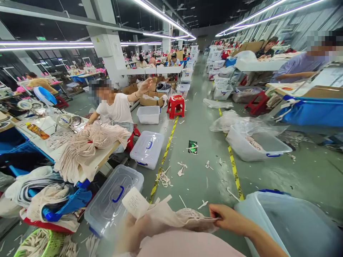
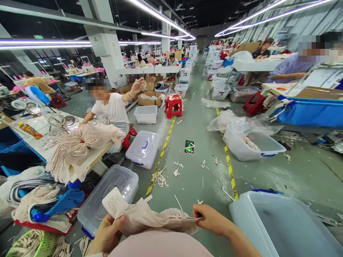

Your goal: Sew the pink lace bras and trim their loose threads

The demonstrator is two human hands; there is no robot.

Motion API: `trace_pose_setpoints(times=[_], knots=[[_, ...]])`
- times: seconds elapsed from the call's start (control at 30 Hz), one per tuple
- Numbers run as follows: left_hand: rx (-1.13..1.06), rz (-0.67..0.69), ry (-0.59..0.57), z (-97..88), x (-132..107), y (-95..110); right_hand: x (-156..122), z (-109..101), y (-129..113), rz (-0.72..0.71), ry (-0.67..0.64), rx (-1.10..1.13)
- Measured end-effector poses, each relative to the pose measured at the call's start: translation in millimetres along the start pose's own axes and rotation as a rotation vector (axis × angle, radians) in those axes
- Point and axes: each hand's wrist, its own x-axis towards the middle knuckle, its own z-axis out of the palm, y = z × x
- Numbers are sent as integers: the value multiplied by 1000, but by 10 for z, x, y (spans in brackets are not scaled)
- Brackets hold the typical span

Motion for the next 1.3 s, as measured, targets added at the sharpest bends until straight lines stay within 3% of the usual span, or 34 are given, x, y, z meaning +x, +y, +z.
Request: trace_pose_setpoints(times=[0.27,0.6,0.9,1.3], knots=[[85,-13,-180,170,502,308,-89,98,-113,129,104,91],[107,-53,-283,170,839,634,45,198,-335,196,169,133],[93,-29,-312,138,946,699,107,148,-462,231,165,123],[149,-68,-311,306,890,622,70,116,-271,253,170,152]])
